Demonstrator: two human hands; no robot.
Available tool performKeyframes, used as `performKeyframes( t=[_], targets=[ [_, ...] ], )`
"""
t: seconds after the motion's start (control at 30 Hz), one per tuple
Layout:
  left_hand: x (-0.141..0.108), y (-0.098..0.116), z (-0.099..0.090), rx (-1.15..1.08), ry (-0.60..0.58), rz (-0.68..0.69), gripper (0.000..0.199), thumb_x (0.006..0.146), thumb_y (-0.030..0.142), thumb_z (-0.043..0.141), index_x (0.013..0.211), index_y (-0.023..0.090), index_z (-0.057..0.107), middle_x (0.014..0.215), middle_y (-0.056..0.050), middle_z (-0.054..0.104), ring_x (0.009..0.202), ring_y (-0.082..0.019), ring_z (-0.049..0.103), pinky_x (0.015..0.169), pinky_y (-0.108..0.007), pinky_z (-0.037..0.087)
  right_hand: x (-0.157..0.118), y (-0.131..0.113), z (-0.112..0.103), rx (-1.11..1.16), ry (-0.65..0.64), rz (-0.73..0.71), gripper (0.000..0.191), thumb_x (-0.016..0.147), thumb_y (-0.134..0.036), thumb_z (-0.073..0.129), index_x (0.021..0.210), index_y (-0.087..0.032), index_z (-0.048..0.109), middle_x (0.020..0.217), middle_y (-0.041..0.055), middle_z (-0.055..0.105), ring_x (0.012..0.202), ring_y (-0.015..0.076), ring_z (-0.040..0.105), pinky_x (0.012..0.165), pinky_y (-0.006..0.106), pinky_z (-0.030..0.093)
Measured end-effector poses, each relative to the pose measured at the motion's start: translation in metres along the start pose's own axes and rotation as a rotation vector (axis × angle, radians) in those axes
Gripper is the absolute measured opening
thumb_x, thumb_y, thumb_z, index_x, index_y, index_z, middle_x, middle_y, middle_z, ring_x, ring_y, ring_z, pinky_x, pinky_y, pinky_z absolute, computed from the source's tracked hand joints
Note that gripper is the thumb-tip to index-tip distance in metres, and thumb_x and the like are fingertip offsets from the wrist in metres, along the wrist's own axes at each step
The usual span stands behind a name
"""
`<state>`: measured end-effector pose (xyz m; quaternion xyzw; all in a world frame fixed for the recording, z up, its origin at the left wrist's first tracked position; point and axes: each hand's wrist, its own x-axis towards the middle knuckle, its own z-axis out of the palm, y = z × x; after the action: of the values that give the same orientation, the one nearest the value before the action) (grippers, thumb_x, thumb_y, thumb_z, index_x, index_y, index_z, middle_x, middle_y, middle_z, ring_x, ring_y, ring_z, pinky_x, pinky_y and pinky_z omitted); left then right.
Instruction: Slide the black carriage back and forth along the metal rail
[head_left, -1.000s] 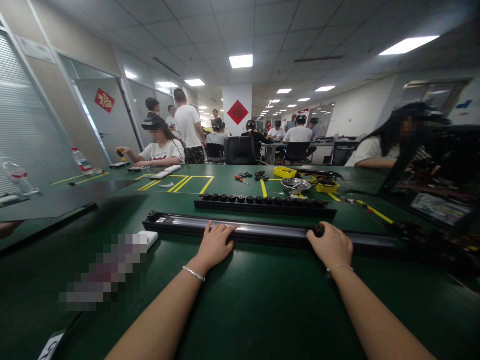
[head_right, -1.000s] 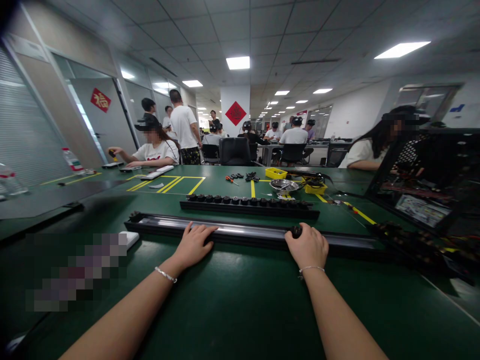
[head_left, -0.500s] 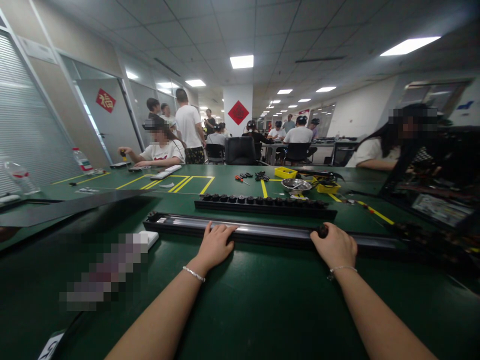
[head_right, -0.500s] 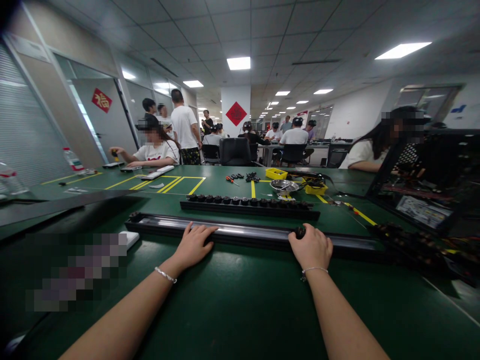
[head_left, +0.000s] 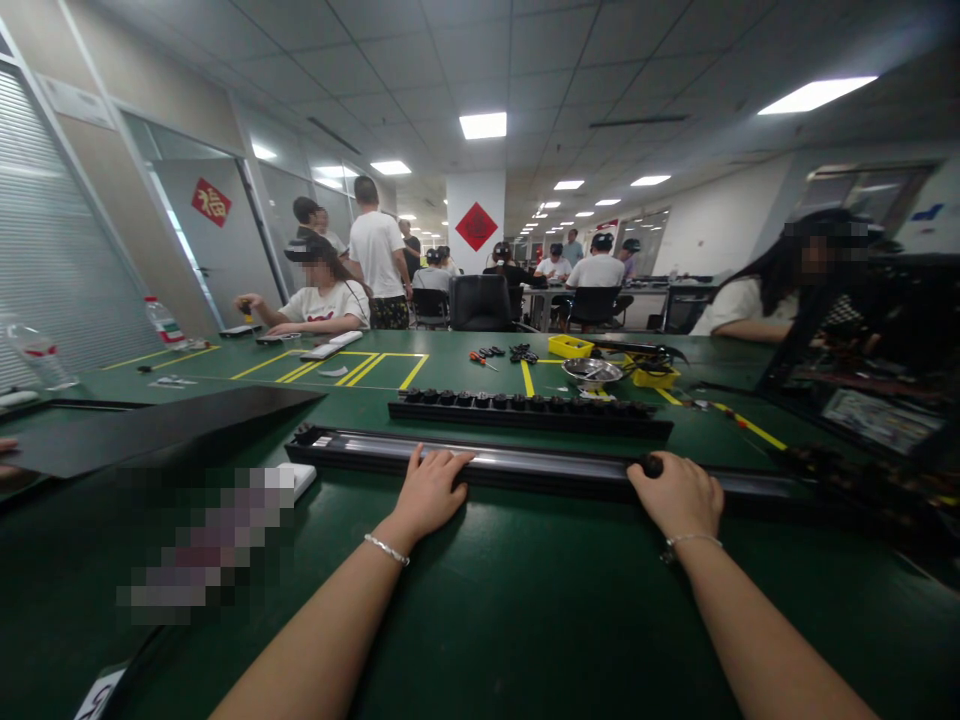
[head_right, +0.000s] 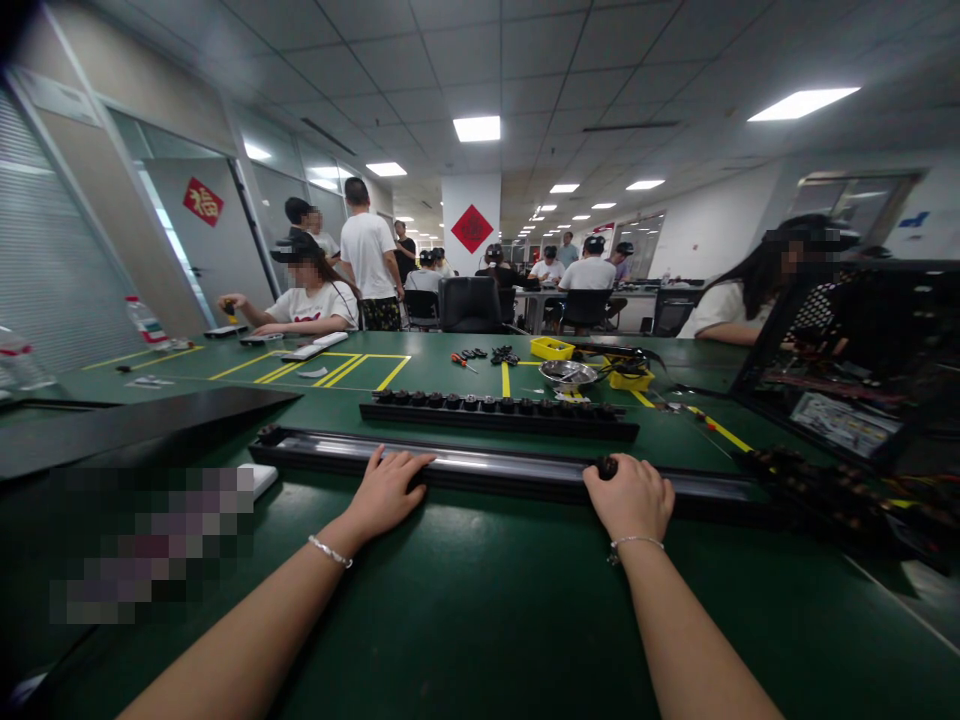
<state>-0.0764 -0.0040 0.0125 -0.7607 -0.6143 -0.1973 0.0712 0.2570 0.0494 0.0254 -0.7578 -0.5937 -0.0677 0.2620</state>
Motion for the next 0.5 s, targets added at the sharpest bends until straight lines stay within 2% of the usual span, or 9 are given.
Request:
performKeyframes(
  t=[0.17, 0.5],
  targets=[
    [-0.0003, -0.0009, 0.0016, 0.003, 0.005, 0.006, 0.045, 0.081, 0.027, 0.050, 0.125, 0.033, 0.047, 0.106, 0.000, 0.061, 0.108, -0.020, 0.052, 0.111, -0.048, 0.010, 0.0016, 0.0047, 0.0018, 0.000, 0.036, 0.020, 0.037, 0.074, -0.044, 0.041, 0.090, -0.019, 0.062, 0.093, 0.0104, 0.063, 0.098, 0.0273, 0.051, 0.086, 0.042, 0.034],
    [-0.0003, -0.0015, 0.0015, 0.003, 0.005, 0.011, 0.045, 0.081, 0.027, 0.050, 0.125, 0.033, 0.046, 0.106, 0.000, 0.061, 0.109, -0.019, 0.051, 0.111, -0.048, 0.010, 0.0017, 0.0043, -0.0002, -0.012, 0.017, 0.026, 0.039, 0.075, -0.044, 0.040, 0.093, -0.018, 0.062, 0.094, 0.0101, 0.063, 0.098, 0.0265, 0.052, 0.086, 0.041, 0.035]
  ],
)
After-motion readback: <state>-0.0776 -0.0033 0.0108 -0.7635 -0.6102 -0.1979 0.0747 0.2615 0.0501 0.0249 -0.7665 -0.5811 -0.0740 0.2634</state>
